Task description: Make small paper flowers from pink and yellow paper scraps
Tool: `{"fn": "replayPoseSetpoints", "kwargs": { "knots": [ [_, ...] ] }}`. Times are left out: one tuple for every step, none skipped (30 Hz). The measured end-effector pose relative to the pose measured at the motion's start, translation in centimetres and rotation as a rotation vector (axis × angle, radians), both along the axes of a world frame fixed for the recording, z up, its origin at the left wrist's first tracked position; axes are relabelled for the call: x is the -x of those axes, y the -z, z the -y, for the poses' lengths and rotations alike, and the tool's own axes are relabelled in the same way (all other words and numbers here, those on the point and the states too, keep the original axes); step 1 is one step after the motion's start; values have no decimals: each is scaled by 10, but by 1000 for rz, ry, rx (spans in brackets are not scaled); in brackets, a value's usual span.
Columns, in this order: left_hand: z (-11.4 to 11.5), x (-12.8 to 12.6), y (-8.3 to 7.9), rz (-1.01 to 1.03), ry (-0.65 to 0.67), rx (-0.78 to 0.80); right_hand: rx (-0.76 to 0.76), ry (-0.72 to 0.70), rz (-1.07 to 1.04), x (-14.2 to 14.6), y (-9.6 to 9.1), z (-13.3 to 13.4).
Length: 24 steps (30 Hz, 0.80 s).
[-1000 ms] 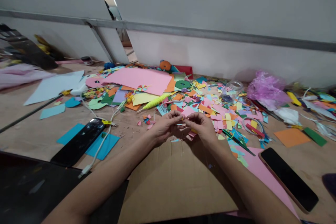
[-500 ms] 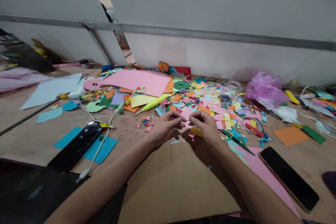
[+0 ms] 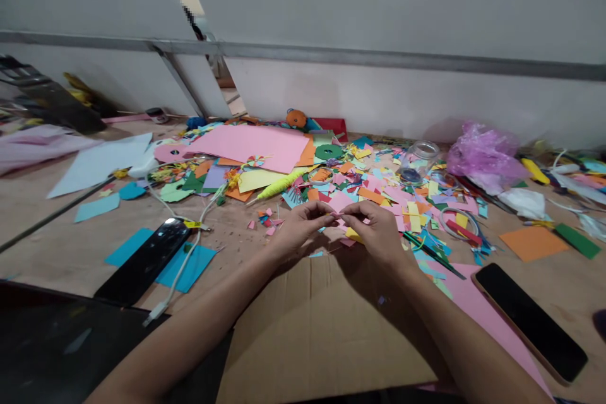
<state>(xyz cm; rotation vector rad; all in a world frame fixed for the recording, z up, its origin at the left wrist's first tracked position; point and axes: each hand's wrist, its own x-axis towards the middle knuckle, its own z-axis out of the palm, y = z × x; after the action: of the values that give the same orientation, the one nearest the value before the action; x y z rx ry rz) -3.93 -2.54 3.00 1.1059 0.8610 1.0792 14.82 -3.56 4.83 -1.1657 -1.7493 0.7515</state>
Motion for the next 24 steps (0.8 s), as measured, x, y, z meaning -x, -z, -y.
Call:
{"fn": "replayPoseSetpoints", "kwargs": {
  "knots": [
    [1, 0, 0, 2, -3, 8, -15, 2, 17, 0, 0, 0],
    [2, 0, -1, 6, -5, 14, -26, 5, 29, 0, 0, 0],
    [2, -1, -1, 6, -3, 17, -34, 8, 38, 0, 0, 0],
    [3, -1, -2, 3, -3, 16, -37, 9, 44, 0, 0, -1],
    [4, -1, -3, -3, -1, 14, -38, 7, 50, 0, 0, -1],
    [4, -1, -4, -12, 0, 11, -37, 3, 55, 0, 0, -1],
    [5, -1, -5, -22, 0, 6, -35, 0, 61, 0, 0, 0],
    [5, 0, -6, -32, 0, 1, -33, -3, 68, 0, 0, 0],
    [5, 0, -7, -38, 0, -5, -31, -5, 76, 0, 0, 0],
    [4, 0, -7, -42, -1, -12, -29, -6, 84, 0, 0, 0],
    [4, 0, -7, -46, -2, -21, -29, -5, 90, 0, 0, 0],
    [4, 0, -7, -50, -2, -28, -30, -4, 94, 0, 1, 1],
    [4, 1, -7, -54, 0, -33, -32, -2, 98, 0, 1, 1],
    [3, 1, -7, -59, 3, -33, -36, -1, 101, 0, 1, 1],
    [3, 1, -6, -63, 6, -31, -41, -1, 103, -1, 1, 1],
    [3, 1, -5, -66, 7, -28, -46, -3, 106, -1, 1, 1],
    [4, 1, -5, -65, 6, -23, -49, -3, 108, -1, 1, 0],
    [4, 1, -4, -63, 4, -19, -52, -4, 109, -1, 2, 0],
    [4, 1, -4, -60, 1, -15, -54, -3, 109, -1, 2, 0],
    [4, 0, -4, -56, 0, -12, -56, -1, 108, -1, 2, 0],
    [4, 0, -4, -55, 0, -11, -57, 3, 107, -1, 2, 0],
    [4, 0, -4, -57, 3, -11, -58, 5, 108, -1, 3, 0],
    [4, 1, -4, -63, 9, -12, -59, 7, 109, -1, 3, 0],
    [4, 1, -5, -68, 13, -14, -58, 6, 110, -1, 3, 0]
  ]
}}
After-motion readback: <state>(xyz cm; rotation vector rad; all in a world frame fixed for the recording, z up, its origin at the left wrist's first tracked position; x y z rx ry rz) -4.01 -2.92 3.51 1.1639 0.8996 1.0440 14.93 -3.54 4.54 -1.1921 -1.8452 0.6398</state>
